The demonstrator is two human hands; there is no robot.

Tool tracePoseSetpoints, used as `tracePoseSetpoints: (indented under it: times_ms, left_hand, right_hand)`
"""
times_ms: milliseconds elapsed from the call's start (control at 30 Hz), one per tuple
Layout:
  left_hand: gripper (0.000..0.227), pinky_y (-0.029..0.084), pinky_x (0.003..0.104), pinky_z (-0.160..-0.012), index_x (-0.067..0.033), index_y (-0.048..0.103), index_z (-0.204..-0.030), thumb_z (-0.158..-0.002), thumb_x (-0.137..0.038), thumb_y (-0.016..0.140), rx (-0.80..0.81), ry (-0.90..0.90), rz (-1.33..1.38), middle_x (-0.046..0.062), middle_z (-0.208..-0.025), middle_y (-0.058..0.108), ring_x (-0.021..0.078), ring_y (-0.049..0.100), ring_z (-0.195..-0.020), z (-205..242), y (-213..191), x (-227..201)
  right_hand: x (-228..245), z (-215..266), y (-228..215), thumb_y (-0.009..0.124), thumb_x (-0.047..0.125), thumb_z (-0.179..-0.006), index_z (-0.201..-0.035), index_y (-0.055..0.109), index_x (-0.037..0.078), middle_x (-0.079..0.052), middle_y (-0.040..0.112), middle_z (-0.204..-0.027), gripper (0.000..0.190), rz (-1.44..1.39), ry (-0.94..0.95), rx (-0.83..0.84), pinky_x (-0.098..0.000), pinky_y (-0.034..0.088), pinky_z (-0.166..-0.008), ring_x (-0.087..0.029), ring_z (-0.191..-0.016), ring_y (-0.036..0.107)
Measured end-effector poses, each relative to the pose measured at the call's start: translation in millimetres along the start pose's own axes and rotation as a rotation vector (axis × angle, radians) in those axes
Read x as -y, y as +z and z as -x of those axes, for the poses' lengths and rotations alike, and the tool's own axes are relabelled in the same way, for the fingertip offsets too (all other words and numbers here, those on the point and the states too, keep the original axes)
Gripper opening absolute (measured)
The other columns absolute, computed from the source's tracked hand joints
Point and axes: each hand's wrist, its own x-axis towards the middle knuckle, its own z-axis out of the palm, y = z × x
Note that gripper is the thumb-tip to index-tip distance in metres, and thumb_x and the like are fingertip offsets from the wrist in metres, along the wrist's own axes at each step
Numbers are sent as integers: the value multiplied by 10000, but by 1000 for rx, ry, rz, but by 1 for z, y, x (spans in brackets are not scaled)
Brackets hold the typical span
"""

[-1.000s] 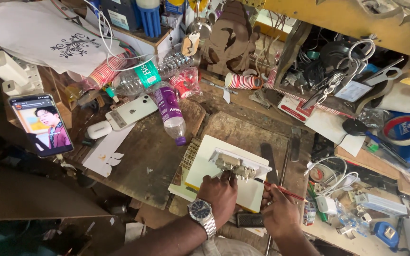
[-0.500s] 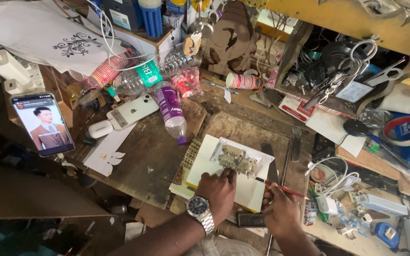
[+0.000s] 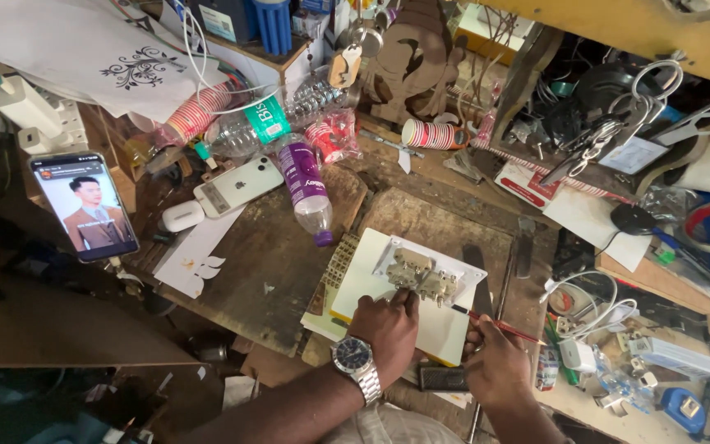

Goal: Measure and mark dimensions on a piece of paper or notebook using a ruler and pencil.

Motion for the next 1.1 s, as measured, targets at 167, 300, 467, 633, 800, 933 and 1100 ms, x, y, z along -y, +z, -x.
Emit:
tracePoseSetpoints:
  times_ms: [167,300,467,633,800,933,1100]
  left_hand:
    - [785,525,430,-628,81,588,-1253,-789,-503,835,-4,25,-49,172,-1071,696,256,723,-705,-2,17,5]
    - [860,519,438,-614,89,581,-1246,-710,-529,848,-9,29,-16,189,-1060,688,277,714,-702,-3,3,2]
    - [747,513,433,-651,50,596,-1242,-783,-488,839,-66,35,-37,149,-1058,690,264,712,-742,-1,19,5]
    - [927,502,439,-666,81,554,-1283,-674,-542,871,-52,17,5,155,-1063,667,277,707,-742,1,8,4]
    - [921,497,439,-691,85,563,-1251,-668,-558,871,-62,46,31,171,-1120,637,295,685,-742,2,12,7]
    - [942,492,430,-671,107,573,-1221,-617,-551,872,-177,94,20,159,-1059,646,274,671,-863,3,24,8]
    - [952,485,436,-700,164,529,-1277,-749,-564,840,79,92,2,195,-1040,636,284,670,-758,2,4,9]
  right_hand:
    - [4,9,8,586,168,-1017,-924,582,70,-5,532,-768,135,20,4,-43,-306,403,-617,-133,-679,475]
    - [5,6,8,591,169,-1017,-928,584,67,-6,528,-766,135,29,4,-49,-308,403,-617,-133,-673,476]
    - [5,-6,-4,599,152,-1006,-930,583,76,-14,545,-783,109,28,13,-26,-306,403,-610,-135,-666,485]
    - [48,-7,4,572,116,-991,-924,556,165,10,634,-867,84,-23,-26,-9,-282,402,-625,-104,-703,525]
    - [104,-29,43,590,95,-1073,-1026,577,153,18,617,-949,75,-85,-217,472,-303,469,-691,-92,-768,553]
    - [130,2,137,586,93,-1056,-1088,581,129,-2,607,-996,49,65,-274,653,-309,475,-731,-98,-799,555]
    - [120,-3,237,673,58,-873,-1292,446,99,-113,656,-1002,478,799,-257,1000,-316,484,-713,-143,-791,551]
